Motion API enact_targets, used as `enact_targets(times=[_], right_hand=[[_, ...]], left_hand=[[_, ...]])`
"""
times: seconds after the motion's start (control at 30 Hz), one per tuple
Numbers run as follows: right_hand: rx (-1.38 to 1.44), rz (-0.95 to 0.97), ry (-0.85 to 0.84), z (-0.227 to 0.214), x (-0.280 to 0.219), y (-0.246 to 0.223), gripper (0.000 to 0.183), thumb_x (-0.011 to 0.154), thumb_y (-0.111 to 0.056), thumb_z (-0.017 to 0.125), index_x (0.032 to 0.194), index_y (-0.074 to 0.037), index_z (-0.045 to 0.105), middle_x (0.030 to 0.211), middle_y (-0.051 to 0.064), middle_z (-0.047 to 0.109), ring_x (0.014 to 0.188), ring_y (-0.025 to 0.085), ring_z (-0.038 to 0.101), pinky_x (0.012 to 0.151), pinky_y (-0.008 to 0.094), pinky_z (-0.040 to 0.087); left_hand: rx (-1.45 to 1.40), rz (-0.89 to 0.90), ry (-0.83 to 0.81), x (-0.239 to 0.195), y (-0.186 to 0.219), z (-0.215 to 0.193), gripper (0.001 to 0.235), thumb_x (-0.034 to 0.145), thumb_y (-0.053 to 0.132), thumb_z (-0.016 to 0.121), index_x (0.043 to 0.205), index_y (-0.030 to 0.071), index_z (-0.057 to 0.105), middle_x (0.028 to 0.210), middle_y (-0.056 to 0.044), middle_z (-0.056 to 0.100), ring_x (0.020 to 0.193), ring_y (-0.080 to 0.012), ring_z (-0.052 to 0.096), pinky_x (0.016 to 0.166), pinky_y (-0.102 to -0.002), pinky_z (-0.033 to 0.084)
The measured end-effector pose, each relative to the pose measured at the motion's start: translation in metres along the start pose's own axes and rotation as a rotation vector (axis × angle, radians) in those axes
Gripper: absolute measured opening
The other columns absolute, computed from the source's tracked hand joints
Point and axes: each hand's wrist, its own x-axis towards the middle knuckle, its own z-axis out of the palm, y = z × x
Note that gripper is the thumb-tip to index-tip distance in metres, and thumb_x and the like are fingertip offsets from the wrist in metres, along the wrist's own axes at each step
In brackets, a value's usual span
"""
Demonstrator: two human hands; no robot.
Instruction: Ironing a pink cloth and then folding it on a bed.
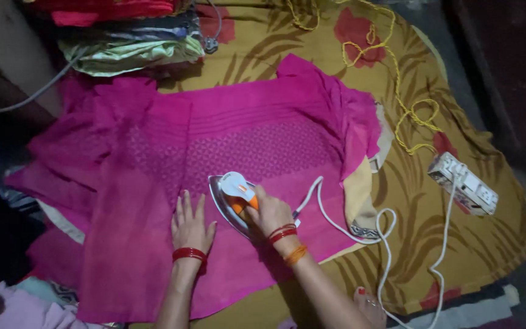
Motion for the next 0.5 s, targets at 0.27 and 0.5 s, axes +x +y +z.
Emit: enact_targets(times=[0.27,0.5], right_hand=[[-0.046,0.028,-0.01,0.008,0.068,-0.021,0.035,0.091,-0.034,0.069,0.112,-0.01,0.055,0.081,0.022,0.071,0.075,0.047,0.069,0.065,0.059,0.053],[-0.068,-0.021,0.131,0.025,0.183,-0.045,0.035,0.088,-0.032,0.074,0.11,-0.011,0.056,0.083,0.024,0.071,0.079,0.048,0.069,0.066,0.061,0.053]], left_hand=[[0.0,-0.046,-0.047,0.01,0.001,-0.004,0.085,0.086,0.04,0.073,0.157,0.021,0.031,0.169,-0.014,0.009,0.156,-0.0329,0.012,0.122,-0.054,0.024],[-0.024,-0.028,-0.171,0.02,-0.005,-0.01,0.088,0.086,0.039,0.074,0.16,0.024,0.028,0.169,-0.01,0.004,0.155,-0.0357,0.007,0.121,-0.058,0.021]])
